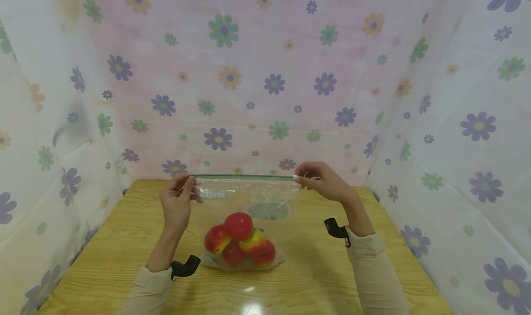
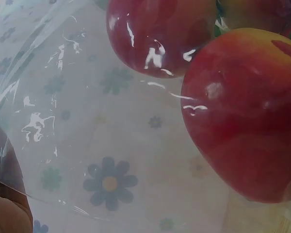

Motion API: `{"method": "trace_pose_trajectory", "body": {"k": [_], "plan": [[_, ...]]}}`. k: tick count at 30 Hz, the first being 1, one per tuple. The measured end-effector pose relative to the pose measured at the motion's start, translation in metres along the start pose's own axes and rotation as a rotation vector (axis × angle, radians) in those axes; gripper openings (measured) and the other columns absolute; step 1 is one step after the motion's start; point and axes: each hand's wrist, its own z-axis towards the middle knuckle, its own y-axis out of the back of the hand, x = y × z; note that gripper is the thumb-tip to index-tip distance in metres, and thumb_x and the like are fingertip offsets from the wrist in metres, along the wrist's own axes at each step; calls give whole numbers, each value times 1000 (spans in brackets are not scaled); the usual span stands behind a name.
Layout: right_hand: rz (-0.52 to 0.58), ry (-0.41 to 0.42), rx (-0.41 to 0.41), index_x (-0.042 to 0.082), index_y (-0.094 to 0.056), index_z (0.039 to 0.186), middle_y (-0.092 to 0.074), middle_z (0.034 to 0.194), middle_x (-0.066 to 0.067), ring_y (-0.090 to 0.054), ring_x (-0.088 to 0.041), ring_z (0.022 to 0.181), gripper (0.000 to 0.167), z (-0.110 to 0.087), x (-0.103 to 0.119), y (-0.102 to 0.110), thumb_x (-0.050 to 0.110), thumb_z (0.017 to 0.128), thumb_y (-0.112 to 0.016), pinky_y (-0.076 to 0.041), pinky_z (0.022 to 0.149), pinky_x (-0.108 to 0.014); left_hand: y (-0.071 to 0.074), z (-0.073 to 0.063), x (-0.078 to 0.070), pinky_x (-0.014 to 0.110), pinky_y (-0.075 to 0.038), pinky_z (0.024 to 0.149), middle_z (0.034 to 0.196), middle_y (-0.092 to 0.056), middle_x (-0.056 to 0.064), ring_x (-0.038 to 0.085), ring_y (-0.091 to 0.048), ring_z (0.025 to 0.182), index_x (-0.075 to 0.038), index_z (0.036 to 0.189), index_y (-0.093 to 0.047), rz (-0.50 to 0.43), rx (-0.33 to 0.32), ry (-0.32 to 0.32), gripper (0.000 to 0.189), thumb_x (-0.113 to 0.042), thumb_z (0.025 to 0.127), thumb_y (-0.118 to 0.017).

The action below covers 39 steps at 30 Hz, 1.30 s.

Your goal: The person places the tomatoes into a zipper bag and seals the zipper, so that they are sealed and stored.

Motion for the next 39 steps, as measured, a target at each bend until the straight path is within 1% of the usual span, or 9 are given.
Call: {"method": "trace_pose_trajectory", "body": {"k": [6, 10, 13, 19, 24, 28, 32, 37, 39], "plan": [[37, 7, -25, 9, -66, 108, -67, 97, -8, -66, -26, 90, 10, -5, -5, -6, 16, 104, -60, -58, 77, -34, -1, 1, -1, 21, -55, 49, 79, -72, 0, 8, -62, 55, 12, 102, -68, 13, 11, -3, 13, 1, 100, -62], [113, 9, -73, 4, -63, 108, -64, 100, -10, -66, -19, 91, 10, -7, -8, -15, 13, 104, -59, -60, 80, -33, 0, 1, -3, 20, -55, 50, 79, -71, -1, 8, -62, 54, 10, 103, -69, 27, 9, -13, 12, 2, 100, -61], [206, 20, -111, -1, -60, 112, -62, 101, -11, -67, -15, 91, 14, -8, -7, -23, 11, 105, -58, -62, 81, -36, 2, 2, -5, 21, -55, 50, 80, -70, -1, 9, -61, 52, 8, 103, -71, 30, 5, -24, 13, 3, 100, -60], [332, 54, -186, -5, -55, 117, -63, 95, -7, -69, -14, 83, 18, -11, -3, -34, 10, 107, -52, -64, 71, -41, 2, 6, -10, 21, -56, 50, 79, -71, -1, 8, -62, 53, 4, 103, -73, 34, 28, -46, 14, 5, 100, -59], [356, 103, -252, -6, -55, 115, -65, 88, -4, -69, -16, 72, 16, -16, 5, -38, 7, 107, -52, -63, 64, -38, 0, 9, -17, 22, -56, 49, 79, -72, 1, 8, -64, 53, 3, 102, -73, -4, 56, -70, 17, 9, 99, -58], [370, 137, -294, -8, -55, 114, -66, 83, -2, -68, -16, 68, 16, -22, 11, -38, 6, 106, -53, -62, 60, -35, -2, 11, -22, 23, -56, 48, 79, -71, 3, 10, -63, 53, 6, 102, -71, -18, 96, -67, 15, 10, 98, -57], [416, 109, -293, -4, -56, 113, -64, 80, -1, -65, -16, 65, 15, -25, 10, -39, 9, 107, -53, -61, 57, -34, 0, 12, -21, 25, -57, 49, 79, -69, 3, 11, -63, 55, 8, 102, -69, 32, 109, -4, 11, 9, 99, -58], [465, 7, -295, -4, -55, 116, -63, 78, -2, -65, -15, 64, 20, -21, 0, -43, 14, 107, -54, -61, 58, -34, 1, 15, -12, 25, -58, 50, 80, -69, 1, 11, -64, 56, 3, 106, -69, 115, 101, 151, 10, 1, 100, -61], [454, -32, -308, -6, -55, 118, -64, 80, -2, -65, -15, 65, 24, -18, -7, -45, 16, 107, -54, -62, 59, -33, 0, 17, -9, 25, -58, 51, 81, -69, 1, 10, -64, 57, 2, 107, -68, 140, 106, 195, 10, -4, 101, -62]]}}
